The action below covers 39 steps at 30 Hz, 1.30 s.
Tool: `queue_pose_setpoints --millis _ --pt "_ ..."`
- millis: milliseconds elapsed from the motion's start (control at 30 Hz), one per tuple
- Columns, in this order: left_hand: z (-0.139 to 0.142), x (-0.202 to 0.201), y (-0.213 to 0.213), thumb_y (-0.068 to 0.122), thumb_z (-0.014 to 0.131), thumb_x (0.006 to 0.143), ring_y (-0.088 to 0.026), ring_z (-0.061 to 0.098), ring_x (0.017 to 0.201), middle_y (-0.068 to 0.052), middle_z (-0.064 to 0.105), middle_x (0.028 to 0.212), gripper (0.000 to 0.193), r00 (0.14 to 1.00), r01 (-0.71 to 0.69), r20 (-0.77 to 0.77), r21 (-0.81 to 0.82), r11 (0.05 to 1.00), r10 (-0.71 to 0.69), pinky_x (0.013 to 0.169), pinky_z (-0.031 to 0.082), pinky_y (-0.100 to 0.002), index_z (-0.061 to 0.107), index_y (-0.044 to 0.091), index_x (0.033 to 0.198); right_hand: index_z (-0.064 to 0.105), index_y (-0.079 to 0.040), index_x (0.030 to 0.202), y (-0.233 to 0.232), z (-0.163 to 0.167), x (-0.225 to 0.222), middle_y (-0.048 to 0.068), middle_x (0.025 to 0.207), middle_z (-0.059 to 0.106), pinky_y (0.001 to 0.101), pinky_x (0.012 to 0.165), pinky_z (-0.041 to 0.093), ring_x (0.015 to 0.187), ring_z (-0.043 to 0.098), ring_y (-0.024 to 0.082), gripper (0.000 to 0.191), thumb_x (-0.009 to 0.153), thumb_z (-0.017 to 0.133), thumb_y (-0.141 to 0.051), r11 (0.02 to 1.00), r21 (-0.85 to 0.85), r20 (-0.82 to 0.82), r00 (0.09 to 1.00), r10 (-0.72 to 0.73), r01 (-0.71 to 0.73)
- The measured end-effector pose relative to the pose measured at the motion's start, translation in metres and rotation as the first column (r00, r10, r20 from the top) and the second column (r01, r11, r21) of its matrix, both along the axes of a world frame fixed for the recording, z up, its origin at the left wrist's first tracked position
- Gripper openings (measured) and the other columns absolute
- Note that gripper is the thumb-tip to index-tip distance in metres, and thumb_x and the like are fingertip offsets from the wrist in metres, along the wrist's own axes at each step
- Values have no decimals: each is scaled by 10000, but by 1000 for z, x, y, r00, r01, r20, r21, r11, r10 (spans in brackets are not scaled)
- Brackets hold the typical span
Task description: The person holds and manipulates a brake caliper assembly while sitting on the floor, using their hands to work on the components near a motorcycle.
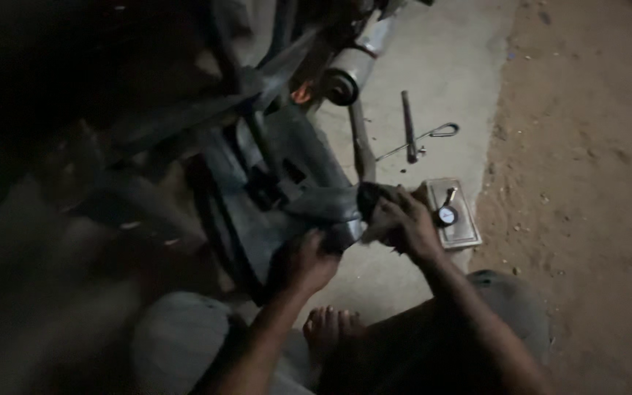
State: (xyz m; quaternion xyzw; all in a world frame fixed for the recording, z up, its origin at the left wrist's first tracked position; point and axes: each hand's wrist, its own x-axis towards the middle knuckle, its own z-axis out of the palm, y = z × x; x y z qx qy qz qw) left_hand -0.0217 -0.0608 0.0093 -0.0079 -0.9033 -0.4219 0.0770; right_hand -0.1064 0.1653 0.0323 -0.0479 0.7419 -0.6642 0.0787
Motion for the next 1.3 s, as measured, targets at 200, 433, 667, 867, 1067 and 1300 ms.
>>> queue_pose_setpoints --millis 200,433,667,867,1067,1300 --pt "26 6 -4 331 743 863 -429 670 946 -206 706 991 295 997 66 -45 -53 996 -68 777 535 -519 717 50 949 666 39 1308 0 10 0 90 1021 716 289 777 546 909 656 150 422 1023 623 -269 998 -56 44 999 -11 14" --pt "38 7 -12 288 744 852 -411 689 956 -196 723 1046 314 1000 23 -20 93 995 -22 784 556 -474 737 51 1058 651 1 1304 -16 4 5 112 1171 729 299 921 519 1072 663 167 351 1004 636 -181 993 121 -202 979 33 -9" --pt "28 4 -11 322 738 878 -321 722 981 -153 739 1086 373 990 32 129 142 989 -51 829 570 -422 725 37 1119 578 -54 1378 -23 -10 2 207 1290 662 406 1031 499 1203 637 374 503 902 697 -166 835 518 -515 847 131 185" --pt "17 1 -10 323 739 888 -323 712 964 -164 729 1085 390 985 59 154 115 992 -76 838 567 -433 722 37 1152 486 -122 1480 -46 1 -6 221 1366 559 451 1014 480 1248 557 395 720 811 734 -216 793 609 -364 882 298 -17" --pt "2 -1 -13 330 730 902 -323 712 986 -152 721 1135 414 970 33 234 153 988 -69 846 568 -435 704 55 1210 612 -303 1390 -57 20 6 161 1281 609 491 887 560 1099 645 393 621 793 780 -333 595 804 -262 891 372 -12" --pt "69 14 -28 290 693 973 -314 713 889 -148 738 1050 388 995 -29 -92 97 995 38 739 567 -430 695 77 1298 691 -273 1302 -69 27 4 161 1235 630 487 863 567 1067 654 399 582 734 794 -347 583 812 -276 879 388 -3"
